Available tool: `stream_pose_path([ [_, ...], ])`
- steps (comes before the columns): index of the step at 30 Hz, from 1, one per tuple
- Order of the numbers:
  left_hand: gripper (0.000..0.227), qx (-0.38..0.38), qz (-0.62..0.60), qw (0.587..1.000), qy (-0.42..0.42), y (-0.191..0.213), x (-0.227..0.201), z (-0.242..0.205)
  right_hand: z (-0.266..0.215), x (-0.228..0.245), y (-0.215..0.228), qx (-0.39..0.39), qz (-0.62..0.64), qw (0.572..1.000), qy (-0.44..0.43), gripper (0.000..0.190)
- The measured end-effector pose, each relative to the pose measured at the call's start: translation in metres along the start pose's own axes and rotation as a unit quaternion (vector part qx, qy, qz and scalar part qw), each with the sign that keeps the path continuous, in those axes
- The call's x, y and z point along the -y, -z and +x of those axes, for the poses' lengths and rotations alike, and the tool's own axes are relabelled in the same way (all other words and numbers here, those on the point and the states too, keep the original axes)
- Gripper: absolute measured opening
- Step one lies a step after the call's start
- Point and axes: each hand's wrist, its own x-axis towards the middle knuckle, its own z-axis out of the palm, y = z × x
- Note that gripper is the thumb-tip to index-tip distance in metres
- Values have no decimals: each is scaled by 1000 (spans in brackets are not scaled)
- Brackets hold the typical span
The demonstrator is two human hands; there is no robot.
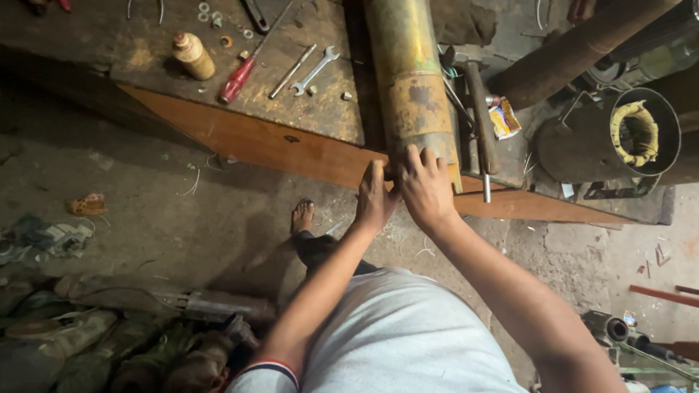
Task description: The person works on a large metal cylinder on a workbench, using a hammer to tap a wooden block at one end and then inserting small wooden pieces into slots. The person repeatedly adjusts and taps the wooden components to fit them into the cylinder.
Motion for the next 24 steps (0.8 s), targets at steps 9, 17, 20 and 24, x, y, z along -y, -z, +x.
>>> stream_pose_path([
  [9,53,57,42,997,19,4,15,-6,5,-11,18,-18,198,980,9,43],
  [17,113,185,-24,955,232,-7,-4,-16,-91,-59,-48,-46,468,774,-423,46],
  [20,126,136,-95,922,351,-33,-21,2,-101,-59,-100,145,754,465,-442,83],
  [24,134,146,11,913,380,-43,-37,25,-94,-63,-131,154,768,418,-460,94],
])
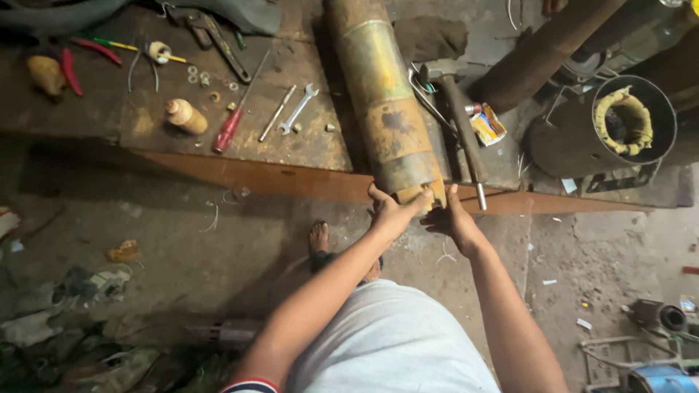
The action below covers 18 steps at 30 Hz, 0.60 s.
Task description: The person works on a large metal cylinder on a workbench, using a hammer to tap a wooden block at one end and then inserting small wooden pieces into slots. The person repeatedly adjusts and taps the wooden components to fit them into the cylinder.
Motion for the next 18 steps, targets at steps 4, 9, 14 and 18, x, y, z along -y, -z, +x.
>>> stream_pose_path([
  [4,125,-6,31,1000,0,3,6,-3,-2,5,-6,76,39,996,11,92],
  [9,120,63,-69,996,-9,15,33,12,-1,8,-28,15,26,1000,1,92],
  [14,117,230,-95,968,6,79,49,22,-6,0,-41,94,191,977,-17,91],
  [18,116,165,-137,969,126,101,23,16,-8,1,-62,108,29,994,1,68],
])
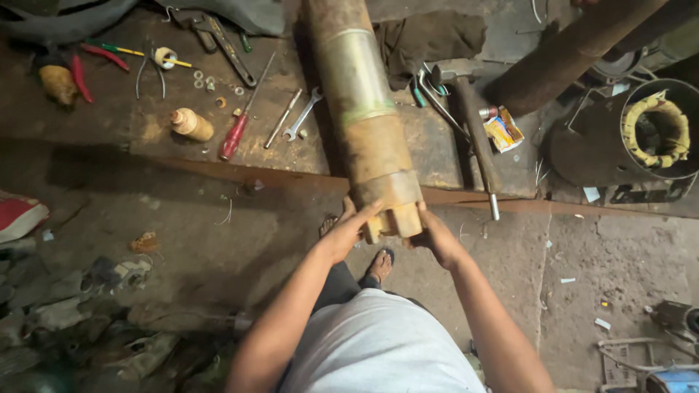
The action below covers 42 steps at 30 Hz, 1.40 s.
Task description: The person works on a large metal cylinder on a workbench, using a hammer to tap a wooden block at one end and then inserting small wooden pieces into slots. The person repeatedly adjusts and taps the wooden components to fit them into the cylinder.
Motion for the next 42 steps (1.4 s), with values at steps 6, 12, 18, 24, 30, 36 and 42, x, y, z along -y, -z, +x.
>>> stream_pose_path([
  [6,98,-151,53,987,-15,-17,-19,-13,-4,-10,-35,-148,-114,978,95,50],
  [12,96,-10,-69,992,-109,-29,33,43,-19,25,-16,-282,-274,909,135,48],
  [18,93,67,62,993,-72,-37,101,96,-49,71,-5,-321,-421,827,193,43],
  [24,75,57,207,940,-266,-15,103,89,-56,79,-25,-318,-491,794,168,46],
  [30,39,-8,367,913,-176,69,-14,66,-61,88,-21,-315,-456,812,183,45],
  [36,17,-329,406,752,-403,191,-149,139,-60,81,-22,-346,-496,779,164,44],
  [42,15,-277,421,705,-499,236,-192,222,-44,83,-7,-355,-389,848,58,47],
])
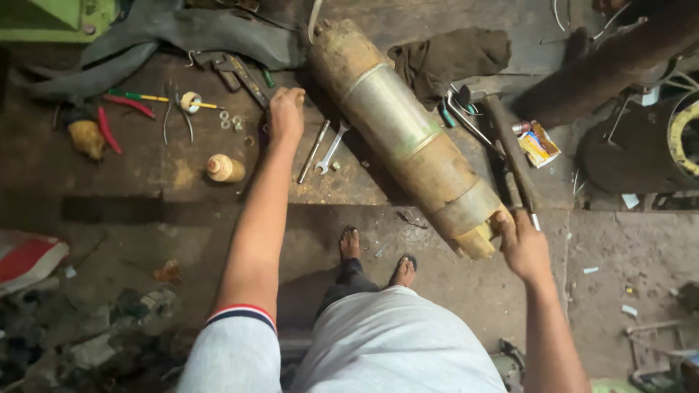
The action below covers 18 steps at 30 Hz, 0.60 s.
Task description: The person works on a large metal cylinder on a workbench, using a hammer to tap a wooden block at one end and then inserting small wooden pieces into slots. The person repeatedly adjusts and taps the wooden components to fit them into the cylinder.
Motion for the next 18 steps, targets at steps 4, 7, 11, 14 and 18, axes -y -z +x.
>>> stream_pose_path([
  [4,11,34,-85,967,239,-24,17,25,15,-15,-2,-7,43,999,-2,46],
  [7,20,28,96,995,4,-30,24,34,29,-34,-8,-10,65,998,-11,45],
  [11,18,59,133,989,-15,-35,22,45,49,-65,-18,2,174,985,15,48],
  [14,25,40,147,988,-8,-46,19,54,63,-80,-22,13,248,968,-37,49],
  [18,28,64,168,983,44,-62,34,62,68,-83,-23,24,253,966,-54,52],
])
